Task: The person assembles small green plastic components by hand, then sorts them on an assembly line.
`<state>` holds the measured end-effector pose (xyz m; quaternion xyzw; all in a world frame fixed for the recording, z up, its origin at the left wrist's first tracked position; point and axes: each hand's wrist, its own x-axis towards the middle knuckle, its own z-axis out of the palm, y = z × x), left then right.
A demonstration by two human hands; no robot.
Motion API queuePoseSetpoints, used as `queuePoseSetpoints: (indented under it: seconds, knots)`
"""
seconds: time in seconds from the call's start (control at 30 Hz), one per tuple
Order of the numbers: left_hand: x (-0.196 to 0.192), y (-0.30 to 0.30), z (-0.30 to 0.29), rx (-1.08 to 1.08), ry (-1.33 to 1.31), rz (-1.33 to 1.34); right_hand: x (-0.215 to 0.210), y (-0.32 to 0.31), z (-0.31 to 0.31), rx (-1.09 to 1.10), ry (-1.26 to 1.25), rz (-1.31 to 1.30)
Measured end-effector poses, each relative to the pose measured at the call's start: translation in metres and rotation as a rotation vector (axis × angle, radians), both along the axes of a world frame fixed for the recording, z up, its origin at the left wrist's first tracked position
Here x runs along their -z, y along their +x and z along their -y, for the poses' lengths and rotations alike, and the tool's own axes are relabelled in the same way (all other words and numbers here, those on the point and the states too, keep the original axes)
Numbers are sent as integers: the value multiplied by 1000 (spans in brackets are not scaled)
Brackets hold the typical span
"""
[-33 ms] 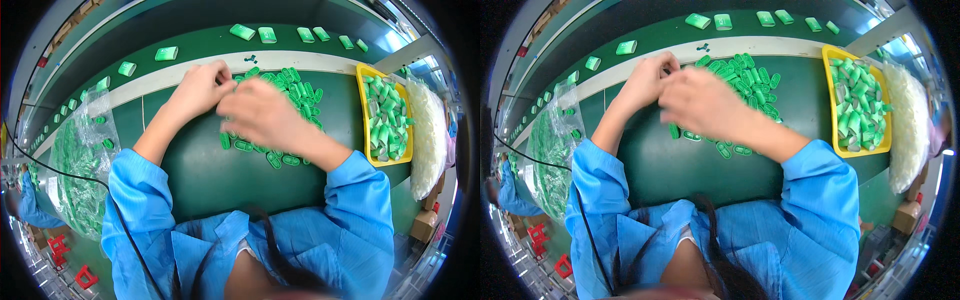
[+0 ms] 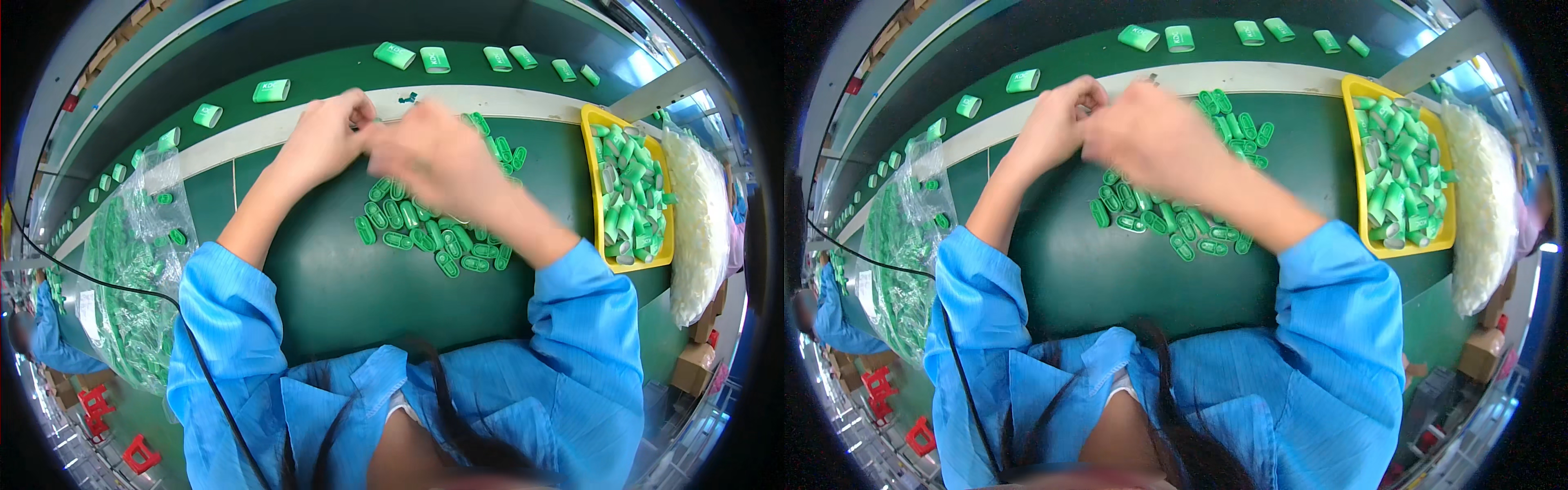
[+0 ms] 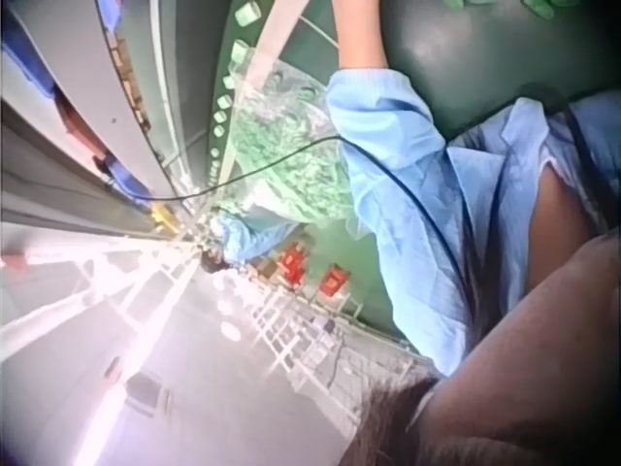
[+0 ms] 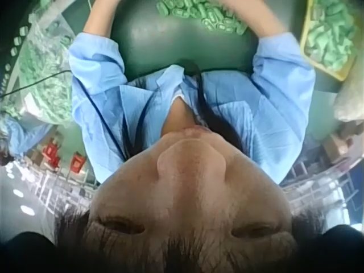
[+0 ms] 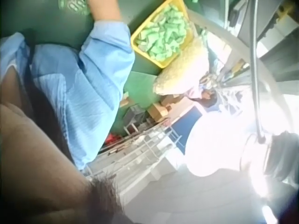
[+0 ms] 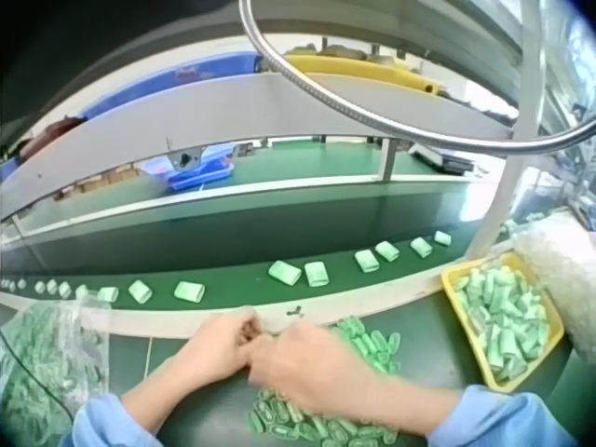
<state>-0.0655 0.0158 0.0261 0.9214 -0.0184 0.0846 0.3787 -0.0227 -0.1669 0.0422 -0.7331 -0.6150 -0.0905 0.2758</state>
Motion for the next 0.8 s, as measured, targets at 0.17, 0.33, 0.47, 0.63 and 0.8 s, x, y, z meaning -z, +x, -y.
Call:
queuePoseSetpoints:
  seconds: [0.17, 0.33, 0.47, 0.63, 0.8]
  knots:
    - [1, 47, 3, -40, -357, -156, 40, 142, -8, 521, 201, 14]
    - [15, 66, 5, -43, -899, -208, 26, 136, -4, 503, -119, -285]
    - [6, 77, 10, -54, -872, -142, 19, 120, 12, 369, 251, -970]
    - [18, 85, 18, -64, -988, -179, 29, 106, 14, 186, 411, -1316]
    - [19, 80, 29, -111, -952, -46, 37, 105, 17, 160, 367, -1337]
